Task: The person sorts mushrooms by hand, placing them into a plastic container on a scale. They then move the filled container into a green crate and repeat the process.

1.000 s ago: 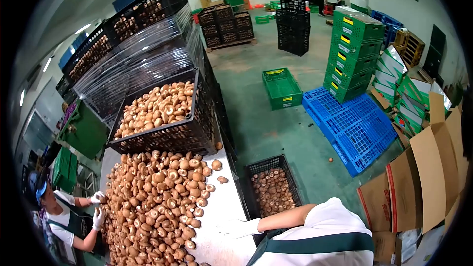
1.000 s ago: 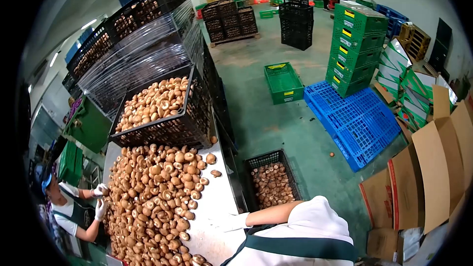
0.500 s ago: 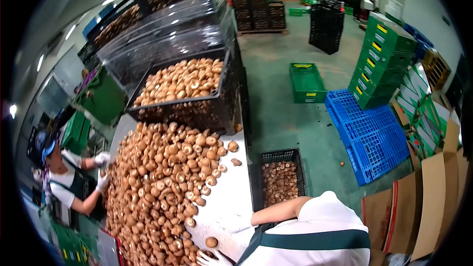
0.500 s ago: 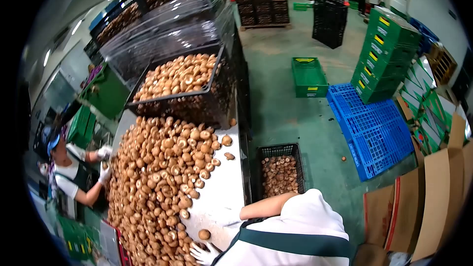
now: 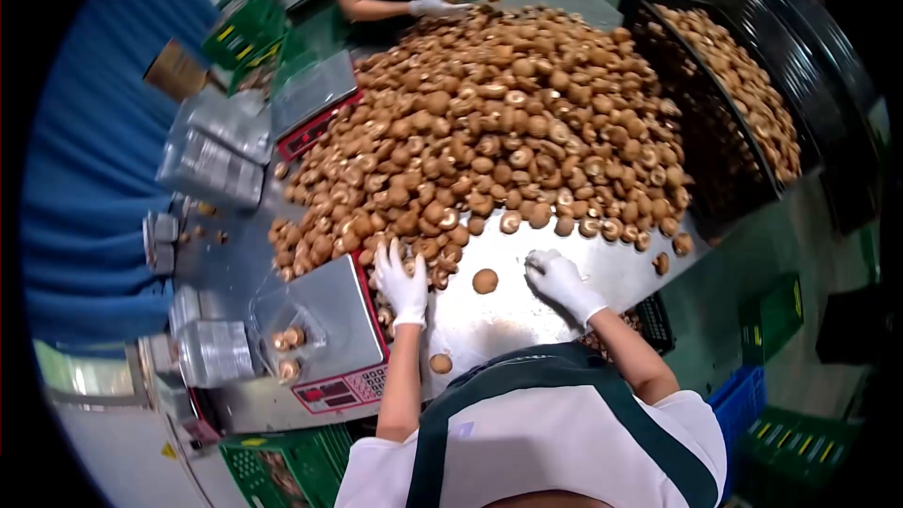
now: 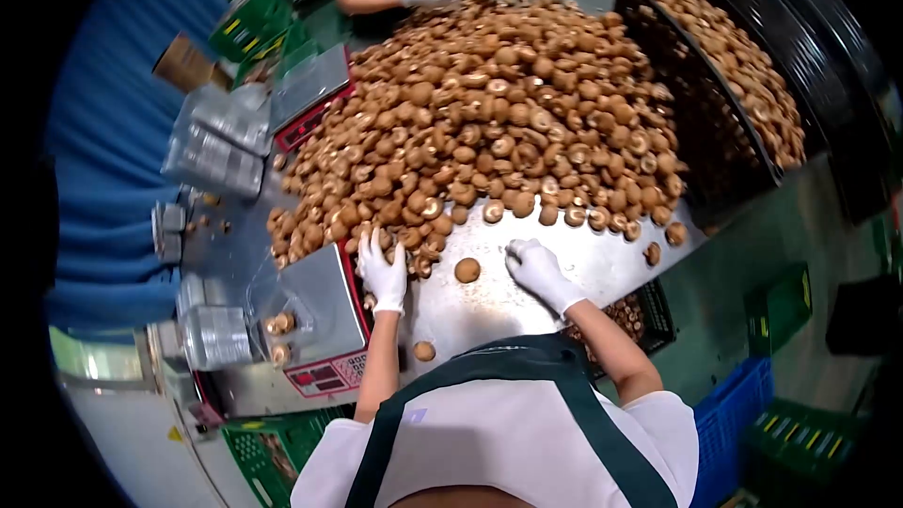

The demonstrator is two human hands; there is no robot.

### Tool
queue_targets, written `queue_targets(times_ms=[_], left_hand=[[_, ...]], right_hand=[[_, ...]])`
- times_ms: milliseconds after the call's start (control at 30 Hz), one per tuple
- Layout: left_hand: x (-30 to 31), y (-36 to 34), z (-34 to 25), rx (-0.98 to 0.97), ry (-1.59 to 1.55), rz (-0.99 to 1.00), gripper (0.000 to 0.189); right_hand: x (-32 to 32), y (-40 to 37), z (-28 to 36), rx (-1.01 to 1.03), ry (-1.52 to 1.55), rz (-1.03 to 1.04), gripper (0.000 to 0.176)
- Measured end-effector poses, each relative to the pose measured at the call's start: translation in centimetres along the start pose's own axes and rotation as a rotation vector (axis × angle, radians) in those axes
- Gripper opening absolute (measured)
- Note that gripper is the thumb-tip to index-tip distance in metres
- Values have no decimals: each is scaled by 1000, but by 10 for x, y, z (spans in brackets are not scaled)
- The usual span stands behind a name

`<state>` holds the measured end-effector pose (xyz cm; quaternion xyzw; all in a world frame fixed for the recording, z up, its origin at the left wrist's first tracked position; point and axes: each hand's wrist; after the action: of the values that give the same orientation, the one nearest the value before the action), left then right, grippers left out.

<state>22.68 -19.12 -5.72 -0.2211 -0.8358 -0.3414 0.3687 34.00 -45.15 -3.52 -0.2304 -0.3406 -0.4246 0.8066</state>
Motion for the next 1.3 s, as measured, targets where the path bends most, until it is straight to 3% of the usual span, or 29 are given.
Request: queue_targets(times_ms=[133,233,333,433,467,567,600,700,867,1000,1300], left_hand=[[-7,55,-20,-48,-107,-18,60],[-18,109,-35,-107,-131,-1,65],[-35,160,-51,-171,-83,126,75],[-60,193,-75,-310,-41,272,84],[-71,200,-82,-267,-76,423,92],[-92,192,-103,-351,192,600,104],[-97,185,-103,-369,220,533,103],[-96,171,-98,-310,83,545,102],[-64,132,-86,-407,-36,429,90],[-52,80,-72,-510,156,450,84],[-16,-46,-47,-494,112,401,59]], right_hand=[[20,80,8,358,-73,-234,29],[63,144,41,471,-219,-459,40],[83,223,43,416,-349,-601,54],[71,271,35,208,-370,-397,74],[55,273,29,208,-481,-376,76],[35,266,28,292,-424,-363,71],[31,259,27,401,-440,-461,66],[30,238,25,494,-401,-470,59],[22,202,27,591,-281,-457,54],[-14,166,18,697,-248,-443,53],[-37,47,-4,613,-202,-309,48]])
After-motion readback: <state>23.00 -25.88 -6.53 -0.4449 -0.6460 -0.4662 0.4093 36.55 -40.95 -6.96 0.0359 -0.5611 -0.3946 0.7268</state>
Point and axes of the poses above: each hand's wrist, its own y-axis towards the middle knuckle, its own x-axis out of the back of the hand, z = x × y, and after that the axes turned 4 degrees about -z, right-handed
